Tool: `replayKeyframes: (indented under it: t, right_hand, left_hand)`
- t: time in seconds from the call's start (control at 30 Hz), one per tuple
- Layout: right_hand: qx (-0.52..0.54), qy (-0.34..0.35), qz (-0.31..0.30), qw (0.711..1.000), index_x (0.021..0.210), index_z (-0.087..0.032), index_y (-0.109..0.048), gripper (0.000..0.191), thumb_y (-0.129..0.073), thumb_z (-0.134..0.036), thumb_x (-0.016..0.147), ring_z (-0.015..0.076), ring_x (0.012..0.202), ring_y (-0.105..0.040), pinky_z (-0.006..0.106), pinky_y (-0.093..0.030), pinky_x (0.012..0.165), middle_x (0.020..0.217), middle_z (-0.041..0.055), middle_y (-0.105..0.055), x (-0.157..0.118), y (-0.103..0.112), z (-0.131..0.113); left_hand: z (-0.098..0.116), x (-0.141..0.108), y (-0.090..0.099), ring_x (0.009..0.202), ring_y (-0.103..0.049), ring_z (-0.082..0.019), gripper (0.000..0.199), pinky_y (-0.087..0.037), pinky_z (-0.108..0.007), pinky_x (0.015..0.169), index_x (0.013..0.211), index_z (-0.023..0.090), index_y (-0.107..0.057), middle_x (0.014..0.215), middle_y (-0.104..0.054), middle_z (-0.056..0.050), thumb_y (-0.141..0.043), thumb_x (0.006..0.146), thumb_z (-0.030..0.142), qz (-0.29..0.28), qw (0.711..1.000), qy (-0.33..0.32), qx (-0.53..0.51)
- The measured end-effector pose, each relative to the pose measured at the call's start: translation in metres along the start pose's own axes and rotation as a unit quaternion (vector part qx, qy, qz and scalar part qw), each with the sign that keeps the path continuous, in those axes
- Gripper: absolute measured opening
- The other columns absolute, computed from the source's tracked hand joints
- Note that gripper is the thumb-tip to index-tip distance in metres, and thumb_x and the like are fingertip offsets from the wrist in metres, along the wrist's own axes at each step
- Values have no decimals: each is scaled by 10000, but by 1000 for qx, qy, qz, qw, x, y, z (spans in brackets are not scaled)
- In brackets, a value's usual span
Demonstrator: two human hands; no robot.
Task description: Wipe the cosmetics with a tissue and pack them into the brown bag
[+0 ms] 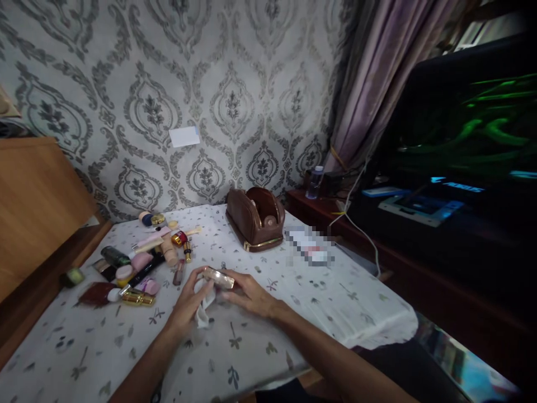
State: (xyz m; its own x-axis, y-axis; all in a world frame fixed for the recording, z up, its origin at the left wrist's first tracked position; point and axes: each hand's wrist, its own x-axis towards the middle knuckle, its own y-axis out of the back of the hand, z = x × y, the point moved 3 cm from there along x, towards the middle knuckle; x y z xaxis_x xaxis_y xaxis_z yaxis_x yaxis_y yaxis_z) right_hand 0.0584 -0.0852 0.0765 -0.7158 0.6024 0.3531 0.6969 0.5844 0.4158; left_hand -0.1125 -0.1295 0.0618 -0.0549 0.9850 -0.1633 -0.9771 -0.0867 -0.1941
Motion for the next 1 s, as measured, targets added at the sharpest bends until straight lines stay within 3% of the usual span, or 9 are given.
replayKeyframes:
  t: [0.13, 0.23, 0.37, 0.53, 0.67, 0.73, 0.83, 0.9, 1.0]
  right_hand:
    - [-123, 6, 74, 990, 1254, -184, -597, 361, -543, -335, 931, 227, 1107, -580, 380, -475, 982, 1187, 118, -598, -5, 3, -4]
    - [-160, -23, 123, 979, 1113, -196, -642, 249, -570, -254, 882, 218, 955, -588, 353, -515, 868, 1003, 81, -596, -7, 7, -2]
    - [-187, -41, 153, 970, 1022, -184, -632, 179, -558, -219, 863, 231, 894, -591, 363, -503, 833, 946, 84, -630, -9, 27, -3]
    - [-125, -36, 228, 965, 995, -183, -626, 207, -504, -337, 930, 197, 806, -617, 301, -495, 713, 911, 71, -667, -14, 96, -21]
    - [-222, -50, 306, 924, 1040, -150, -638, 294, -499, -383, 926, 205, 833, -632, 295, -489, 716, 981, 95, -683, 11, 180, -44]
    - [-341, -91, 291, 889, 986, -138, -657, 269, -499, -344, 917, 214, 838, -634, 301, -475, 744, 940, 91, -695, 38, 215, -48]
    - [-488, -195, 217, 822, 956, -129, -668, 235, -500, -286, 905, 246, 889, -652, 311, -464, 784, 927, 104, -712, 80, 245, -38]
    - [-537, -226, 172, 794, 1138, -133, -624, 289, -496, -248, 906, 268, 985, -655, 315, -469, 819, 1053, 130, -716, 100, 249, -25]
    - [-572, -236, 95, 780, 1327, -159, -514, 435, -490, -177, 894, 291, 1070, -647, 346, -483, 870, 1180, 152, -690, 116, 241, -6]
  left_hand:
    - [3, 4, -8, 690, -650, -135, 672, -483, -205, 553, 1166, 248, -550, 1033, -686, -15, -806, 641, 580, 22, 999, 8, 25]
    - [3, 15, -18, 845, -690, -193, 626, -528, -242, 649, 1166, 239, -581, 1062, -702, -44, -764, 688, 600, 25, 998, 4, 52]
    - [7, 31, -34, 929, -689, -228, 639, -549, -276, 714, 1161, 240, -618, 1150, -703, -56, -756, 675, 630, 44, 997, -22, 63]
    - [9, 46, -38, 690, -659, -197, 707, -511, -271, 606, 1281, 240, -570, 838, -706, -3, -705, 717, 646, 52, 995, -4, 90]
    - [5, 55, -24, 1016, -641, -262, 563, -499, -299, 825, 1051, 204, -692, 1047, -703, -50, -685, 714, 655, 110, 976, -43, 183]
    - [3, 58, -20, 1121, -599, -279, 530, -466, -314, 916, 998, 208, -708, 1101, -692, -51, -678, 713, 654, 116, 971, -60, 198]
    - [0, 59, -20, 1010, -627, -271, 539, -483, -325, 867, 987, 202, -705, 1004, -702, -47, -676, 707, 661, 95, 974, -49, 201]
    - [-3, 58, -21, 934, -638, -260, 536, -496, -324, 822, 994, 199, -698, 972, -706, -48, -668, 720, 659, 76, 976, -36, 202]
    - [-6, 56, -20, 1056, -615, -274, 463, -465, -325, 920, 985, 214, -709, 1071, -708, -55, -652, 767, 618, 63, 970, -50, 229]
